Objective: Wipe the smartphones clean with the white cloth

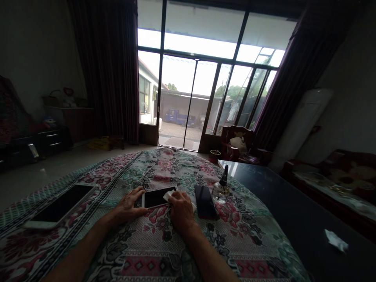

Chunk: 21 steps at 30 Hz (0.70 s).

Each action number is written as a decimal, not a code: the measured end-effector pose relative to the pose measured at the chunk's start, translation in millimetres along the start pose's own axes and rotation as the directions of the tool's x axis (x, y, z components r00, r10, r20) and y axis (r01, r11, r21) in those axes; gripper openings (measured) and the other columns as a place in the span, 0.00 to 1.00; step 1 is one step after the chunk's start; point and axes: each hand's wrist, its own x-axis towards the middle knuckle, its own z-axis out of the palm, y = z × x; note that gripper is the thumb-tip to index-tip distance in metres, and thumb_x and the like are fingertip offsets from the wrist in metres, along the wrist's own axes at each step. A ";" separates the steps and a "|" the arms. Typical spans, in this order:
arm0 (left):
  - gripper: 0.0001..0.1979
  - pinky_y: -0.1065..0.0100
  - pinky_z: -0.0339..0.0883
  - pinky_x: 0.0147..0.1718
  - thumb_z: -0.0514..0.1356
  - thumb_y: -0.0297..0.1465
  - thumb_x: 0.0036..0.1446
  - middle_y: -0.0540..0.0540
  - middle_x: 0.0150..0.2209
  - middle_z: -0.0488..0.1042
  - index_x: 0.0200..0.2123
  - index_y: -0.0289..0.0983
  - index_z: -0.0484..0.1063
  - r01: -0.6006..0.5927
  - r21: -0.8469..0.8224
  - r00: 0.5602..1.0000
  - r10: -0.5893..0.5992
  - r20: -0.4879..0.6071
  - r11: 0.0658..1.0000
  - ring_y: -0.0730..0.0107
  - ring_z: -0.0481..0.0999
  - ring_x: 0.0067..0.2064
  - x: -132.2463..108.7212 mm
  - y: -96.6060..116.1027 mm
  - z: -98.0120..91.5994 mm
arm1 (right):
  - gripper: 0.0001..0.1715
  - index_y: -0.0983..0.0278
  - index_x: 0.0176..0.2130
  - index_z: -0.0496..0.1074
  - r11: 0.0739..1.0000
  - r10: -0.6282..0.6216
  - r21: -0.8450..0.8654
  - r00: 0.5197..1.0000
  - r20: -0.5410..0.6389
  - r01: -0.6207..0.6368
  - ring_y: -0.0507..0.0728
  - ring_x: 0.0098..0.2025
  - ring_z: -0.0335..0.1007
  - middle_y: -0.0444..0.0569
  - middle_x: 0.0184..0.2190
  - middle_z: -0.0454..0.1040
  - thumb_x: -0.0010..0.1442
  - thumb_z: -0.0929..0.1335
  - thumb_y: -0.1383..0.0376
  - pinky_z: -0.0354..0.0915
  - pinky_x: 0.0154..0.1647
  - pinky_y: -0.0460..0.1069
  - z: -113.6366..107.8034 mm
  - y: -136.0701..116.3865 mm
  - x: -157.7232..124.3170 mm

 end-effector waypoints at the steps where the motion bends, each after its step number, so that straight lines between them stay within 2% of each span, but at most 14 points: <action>1: 0.39 0.55 0.48 0.65 0.62 0.46 0.47 0.37 0.69 0.54 0.61 0.36 0.63 0.000 0.003 1.000 0.000 0.005 1.000 0.51 0.52 0.69 -0.4 0.5 -0.8 | 0.20 0.56 0.44 0.77 0.999 -0.035 0.013 0.999 0.010 0.035 0.56 0.49 0.64 0.45 0.47 0.74 0.60 0.62 0.73 0.56 0.53 0.49 1.1 -3.0 -0.7; 7: 0.40 0.55 0.50 0.65 0.62 0.47 0.46 0.36 0.68 0.56 0.60 0.34 0.64 -0.022 0.012 1.000 0.022 -0.007 1.000 0.46 0.53 0.68 1.1 -2.2 -0.3 | 0.14 0.54 0.48 0.74 0.970 -0.242 0.056 0.965 0.098 0.238 0.57 0.49 0.61 0.43 0.50 0.72 0.64 0.64 0.65 0.54 0.50 0.51 2.6 -29.4 -2.6; 12: 0.39 0.56 0.49 0.65 0.62 0.46 0.47 0.37 0.69 0.54 0.61 0.35 0.63 -0.020 0.037 1.000 0.020 0.016 0.999 0.50 0.53 0.69 4.7 -9.0 3.1 | 0.12 0.55 0.47 0.73 0.948 -0.318 0.065 0.941 0.114 0.312 0.58 0.50 0.60 0.43 0.49 0.73 0.64 0.64 0.64 0.51 0.52 0.52 -1.2 -37.4 -2.2; 14: 0.39 0.56 0.49 0.65 0.62 0.45 0.47 0.37 0.69 0.54 0.61 0.35 0.63 -0.026 0.038 0.999 0.025 0.020 0.999 0.50 0.53 0.69 4.5 -9.2 2.4 | 0.16 0.55 0.49 0.72 0.964 -0.265 0.061 0.959 0.102 0.260 0.58 0.51 0.59 0.43 0.52 0.72 0.62 0.64 0.65 0.50 0.53 0.53 -0.1 -31.0 -0.2; 17: 0.39 0.55 0.48 0.65 0.63 0.44 0.48 0.36 0.69 0.53 0.61 0.34 0.63 -0.021 0.025 1.000 0.020 0.019 0.999 0.49 0.52 0.69 2.7 -7.0 0.0 | 0.22 0.57 0.53 0.71 0.997 -0.072 0.015 0.995 0.067 0.071 0.60 0.56 0.58 0.46 0.57 0.69 0.61 0.62 0.69 0.49 0.56 0.54 3.8 -14.5 5.4; 19: 0.39 0.55 0.48 0.65 0.63 0.43 0.48 0.34 0.69 0.53 0.61 0.32 0.63 -0.019 0.024 1.000 0.019 0.023 1.000 0.48 0.52 0.69 1.4 -5.3 -1.8 | 0.26 0.61 0.56 0.69 0.998 0.065 -0.019 0.997 0.042 -0.064 0.62 0.59 0.56 0.50 0.60 0.66 0.60 0.61 0.71 0.48 0.58 0.55 6.7 -4.6 9.1; 21: 0.39 0.54 0.48 0.65 0.63 0.43 0.48 0.34 0.68 0.53 0.61 0.31 0.64 -0.023 0.020 1.000 0.022 0.019 1.000 0.46 0.52 0.69 0.7 -3.8 -3.5 | 0.28 0.64 0.58 0.68 0.990 0.139 -0.039 0.990 0.032 -0.137 0.63 0.61 0.54 0.53 0.62 0.64 0.59 0.60 0.72 0.46 0.60 0.56 8.9 -0.1 11.5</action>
